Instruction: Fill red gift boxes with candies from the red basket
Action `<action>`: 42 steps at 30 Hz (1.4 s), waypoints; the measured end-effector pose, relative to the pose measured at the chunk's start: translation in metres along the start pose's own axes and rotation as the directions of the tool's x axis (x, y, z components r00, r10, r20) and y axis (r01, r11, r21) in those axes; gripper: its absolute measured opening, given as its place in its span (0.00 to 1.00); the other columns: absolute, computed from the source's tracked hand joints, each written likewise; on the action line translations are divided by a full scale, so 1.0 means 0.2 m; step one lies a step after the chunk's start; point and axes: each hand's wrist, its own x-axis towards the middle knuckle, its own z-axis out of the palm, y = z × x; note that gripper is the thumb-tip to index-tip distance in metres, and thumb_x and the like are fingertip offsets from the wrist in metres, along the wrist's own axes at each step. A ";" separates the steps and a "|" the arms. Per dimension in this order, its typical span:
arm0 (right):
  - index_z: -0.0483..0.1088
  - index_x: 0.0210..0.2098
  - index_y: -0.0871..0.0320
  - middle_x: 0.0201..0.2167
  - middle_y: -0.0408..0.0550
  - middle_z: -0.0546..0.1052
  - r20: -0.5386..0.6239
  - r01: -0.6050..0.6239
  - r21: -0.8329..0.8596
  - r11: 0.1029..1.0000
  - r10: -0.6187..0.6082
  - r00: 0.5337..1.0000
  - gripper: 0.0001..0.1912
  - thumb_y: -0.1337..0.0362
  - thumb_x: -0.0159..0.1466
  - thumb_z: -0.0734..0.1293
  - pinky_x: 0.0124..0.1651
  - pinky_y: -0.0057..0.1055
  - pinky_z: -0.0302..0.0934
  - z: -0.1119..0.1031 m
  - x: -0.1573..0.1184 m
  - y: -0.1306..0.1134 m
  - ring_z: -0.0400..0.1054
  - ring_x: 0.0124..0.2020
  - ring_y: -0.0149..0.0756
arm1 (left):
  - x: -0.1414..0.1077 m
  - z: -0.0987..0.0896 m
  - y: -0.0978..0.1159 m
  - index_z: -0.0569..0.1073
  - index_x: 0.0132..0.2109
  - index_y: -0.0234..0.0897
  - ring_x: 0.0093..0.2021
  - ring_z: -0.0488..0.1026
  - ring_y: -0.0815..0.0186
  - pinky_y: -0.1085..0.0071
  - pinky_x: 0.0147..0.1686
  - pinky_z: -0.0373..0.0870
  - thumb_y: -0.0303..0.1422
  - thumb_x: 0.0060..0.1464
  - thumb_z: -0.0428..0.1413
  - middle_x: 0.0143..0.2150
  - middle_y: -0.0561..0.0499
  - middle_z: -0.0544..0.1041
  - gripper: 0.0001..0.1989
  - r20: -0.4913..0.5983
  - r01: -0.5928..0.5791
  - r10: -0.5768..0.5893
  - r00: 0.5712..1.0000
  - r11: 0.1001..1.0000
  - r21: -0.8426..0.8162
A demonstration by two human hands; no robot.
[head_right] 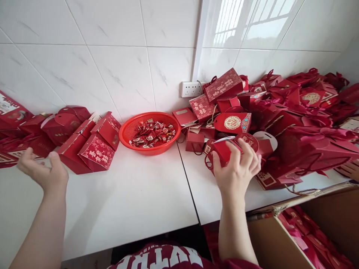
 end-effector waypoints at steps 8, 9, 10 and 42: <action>0.64 0.54 0.57 0.62 0.62 0.65 0.211 0.049 -0.009 0.999 -0.046 0.976 0.22 0.58 0.62 0.66 0.61 0.66 0.49 0.00 -0.04 0.11 0.53 0.66 0.63 | -0.16 -0.11 0.38 0.66 0.58 0.32 0.64 0.62 0.53 0.54 0.60 0.63 0.39 0.56 0.51 0.62 0.35 0.62 0.25 -0.189 -0.439 0.429 0.883 0.898 -0.010; 0.64 0.53 0.57 0.60 0.61 0.67 0.244 0.118 0.020 0.993 -0.119 0.962 0.20 0.60 0.62 0.65 0.61 0.64 0.51 -0.02 -0.04 0.10 0.54 0.65 0.62 | -0.17 -0.11 0.41 0.67 0.56 0.33 0.62 0.63 0.52 0.54 0.59 0.64 0.39 0.55 0.52 0.61 0.35 0.63 0.24 -0.192 -0.475 0.462 0.866 0.879 -0.031; 0.65 0.50 0.56 0.59 0.60 0.68 0.264 0.179 0.057 0.982 -0.187 0.946 0.16 0.63 0.62 0.64 0.61 0.61 0.53 -0.03 -0.04 0.08 0.54 0.65 0.61 | -0.18 -0.11 0.43 0.69 0.55 0.33 0.61 0.65 0.51 0.54 0.58 0.65 0.38 0.55 0.53 0.61 0.34 0.64 0.22 -0.202 -0.507 0.486 0.850 0.859 -0.067; 0.70 0.40 0.56 0.48 0.57 0.76 0.123 0.199 0.925 0.323 -0.752 0.648 0.23 0.45 0.71 0.56 0.49 0.45 0.64 0.52 -0.30 -0.48 0.71 0.48 0.47 | -0.60 0.09 0.56 0.66 0.35 0.38 0.64 0.65 0.48 0.48 0.65 0.63 0.41 0.53 0.64 0.63 0.38 0.67 0.16 0.434 -0.359 0.757 0.488 0.628 -0.691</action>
